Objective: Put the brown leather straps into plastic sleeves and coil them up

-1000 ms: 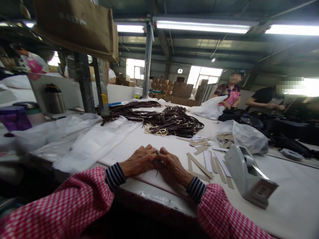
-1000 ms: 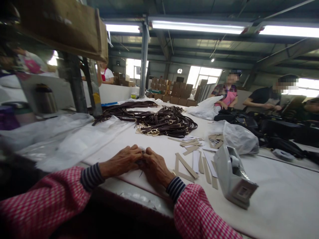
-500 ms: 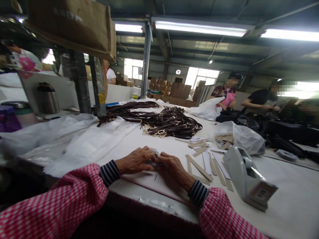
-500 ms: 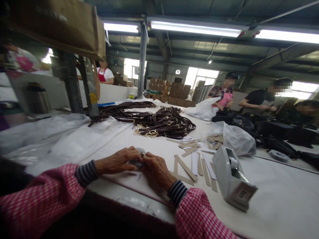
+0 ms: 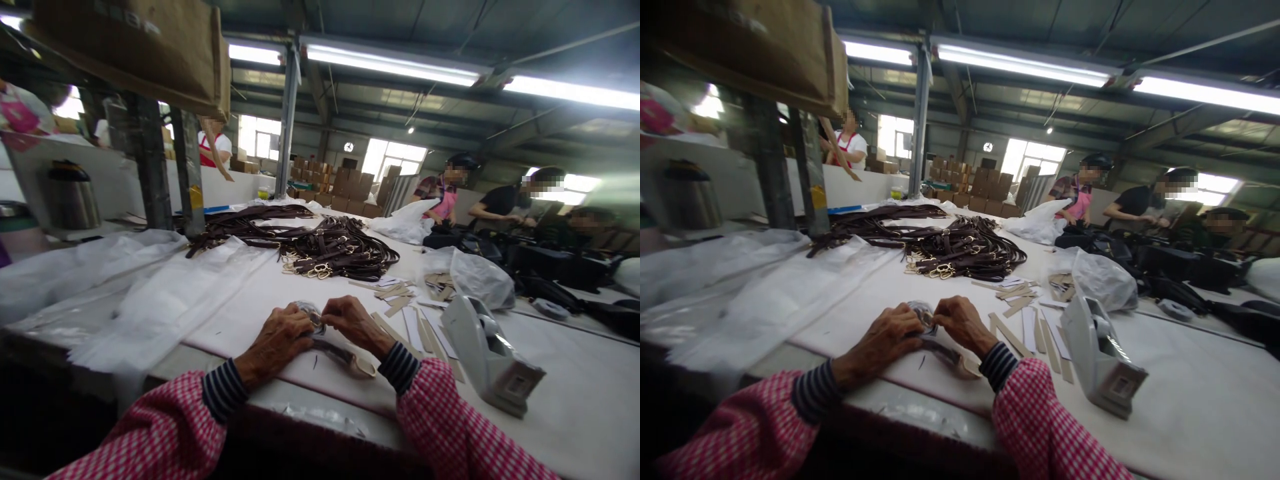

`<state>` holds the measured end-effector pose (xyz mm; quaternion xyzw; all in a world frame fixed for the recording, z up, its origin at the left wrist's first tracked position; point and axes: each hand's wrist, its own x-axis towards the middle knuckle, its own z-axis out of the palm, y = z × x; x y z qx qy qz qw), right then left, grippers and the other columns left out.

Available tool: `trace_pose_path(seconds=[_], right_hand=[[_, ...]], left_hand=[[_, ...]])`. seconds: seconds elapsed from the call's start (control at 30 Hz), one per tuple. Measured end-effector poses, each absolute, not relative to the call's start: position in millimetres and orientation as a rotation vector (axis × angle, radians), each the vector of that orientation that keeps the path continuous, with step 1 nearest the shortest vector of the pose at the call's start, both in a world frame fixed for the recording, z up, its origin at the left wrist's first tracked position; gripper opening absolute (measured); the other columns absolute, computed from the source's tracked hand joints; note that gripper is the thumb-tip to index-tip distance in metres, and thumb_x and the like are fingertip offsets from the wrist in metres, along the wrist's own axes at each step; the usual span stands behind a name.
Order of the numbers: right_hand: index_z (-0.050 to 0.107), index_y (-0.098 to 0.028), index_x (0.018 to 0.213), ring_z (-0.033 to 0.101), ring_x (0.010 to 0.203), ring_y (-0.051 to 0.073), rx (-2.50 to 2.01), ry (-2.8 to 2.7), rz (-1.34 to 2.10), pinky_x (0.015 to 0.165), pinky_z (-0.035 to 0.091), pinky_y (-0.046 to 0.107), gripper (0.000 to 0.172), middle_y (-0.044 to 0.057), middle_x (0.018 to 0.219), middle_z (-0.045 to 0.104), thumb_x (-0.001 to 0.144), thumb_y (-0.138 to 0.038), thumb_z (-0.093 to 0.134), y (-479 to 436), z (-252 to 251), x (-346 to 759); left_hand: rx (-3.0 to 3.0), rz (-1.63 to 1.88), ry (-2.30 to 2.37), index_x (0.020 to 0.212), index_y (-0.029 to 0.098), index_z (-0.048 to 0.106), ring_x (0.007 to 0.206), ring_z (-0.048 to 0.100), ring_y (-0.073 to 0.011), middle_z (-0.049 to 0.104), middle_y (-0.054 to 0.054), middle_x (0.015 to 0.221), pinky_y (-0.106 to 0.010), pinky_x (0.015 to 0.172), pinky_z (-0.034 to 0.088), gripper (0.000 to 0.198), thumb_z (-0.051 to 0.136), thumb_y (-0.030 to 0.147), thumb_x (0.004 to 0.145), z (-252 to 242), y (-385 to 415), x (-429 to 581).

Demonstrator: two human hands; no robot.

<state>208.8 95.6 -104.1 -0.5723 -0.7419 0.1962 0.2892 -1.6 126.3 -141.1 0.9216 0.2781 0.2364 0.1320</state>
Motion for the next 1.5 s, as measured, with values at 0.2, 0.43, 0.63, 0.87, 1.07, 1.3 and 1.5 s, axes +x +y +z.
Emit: trace_pose_path(seconds=[0.2,0.43,0.63,0.87,1.07,1.3,1.5], right_hand=[[0.073,-0.016,0.073,0.052,0.062,0.013,-1.676,-2.077,0.452,0.058,0.033,0.025,0.006,-0.001,0.063,0.06,0.077,-0.017,0.068,103,-101,194],[0.072,-0.018,0.084,0.055,0.068,0.015,-1.686,-2.197,0.428,0.064,0.035,0.026,0.007,0.0,0.072,0.064,0.08,-0.014,0.069,103,-87,185],[0.067,-0.02,0.106,0.06,0.075,0.015,-1.511,-2.121,0.547,0.065,0.041,0.024,0.026,0.001,0.089,0.068,0.083,-0.027,0.078,58,-100,213],[0.073,-0.026,0.114,0.062,0.077,0.015,-1.361,-2.212,0.473,0.071,0.041,0.024,0.027,0.0,0.088,0.07,0.088,-0.017,0.074,70,-122,225],[0.076,-0.021,0.096,0.06,0.075,0.014,-1.353,-2.259,0.373,0.069,0.039,0.023,0.016,0.0,0.086,0.068,0.082,-0.014,0.081,80,-120,224],[0.075,-0.023,0.092,0.059,0.075,0.012,-1.418,-2.237,0.309,0.064,0.034,0.022,0.014,-0.002,0.087,0.069,0.081,-0.018,0.082,81,-127,220],[0.075,-0.022,0.094,0.059,0.074,0.013,-1.477,-2.204,0.275,0.063,0.032,0.023,0.016,-0.002,0.087,0.07,0.08,-0.018,0.083,80,-128,217]], left_hand=[[2.692,0.672,0.797,0.096,0.022,0.069,0.108,0.056,-0.0262,0.072,-0.002,0.103,-0.039,0.086,0.036,0.003,0.067,0.023,0.094,-142,128,-1],[2.699,0.708,0.724,0.099,0.023,0.069,0.107,0.055,-0.0262,0.071,-0.002,0.105,-0.039,0.085,0.035,0.006,0.066,0.026,0.095,-145,131,-2],[2.622,0.706,0.66,0.093,0.022,0.069,0.106,0.056,-0.0243,0.072,0.0,0.099,-0.037,0.086,0.034,0.002,0.067,0.022,0.093,-144,136,-5],[2.453,0.723,0.427,0.088,0.02,0.069,0.102,0.057,-0.0225,0.069,0.0,0.094,-0.034,0.09,0.038,0.002,0.069,0.021,0.09,-139,141,-9],[2.644,0.74,0.611,0.096,0.021,0.066,0.103,0.058,-0.0242,0.068,-0.004,0.103,-0.037,0.089,0.04,0.007,0.07,0.023,0.091,-145,132,-3],[2.877,0.685,0.766,0.093,0.019,0.063,0.098,0.058,-0.028,0.066,-0.007,0.1,-0.041,0.083,0.043,0.009,0.069,0.026,0.092,-152,128,8],[2.794,0.739,0.806,0.093,0.02,0.061,0.099,0.058,-0.0271,0.065,-0.006,0.101,-0.04,0.084,0.045,0.008,0.068,0.024,0.092,-152,127,8]])
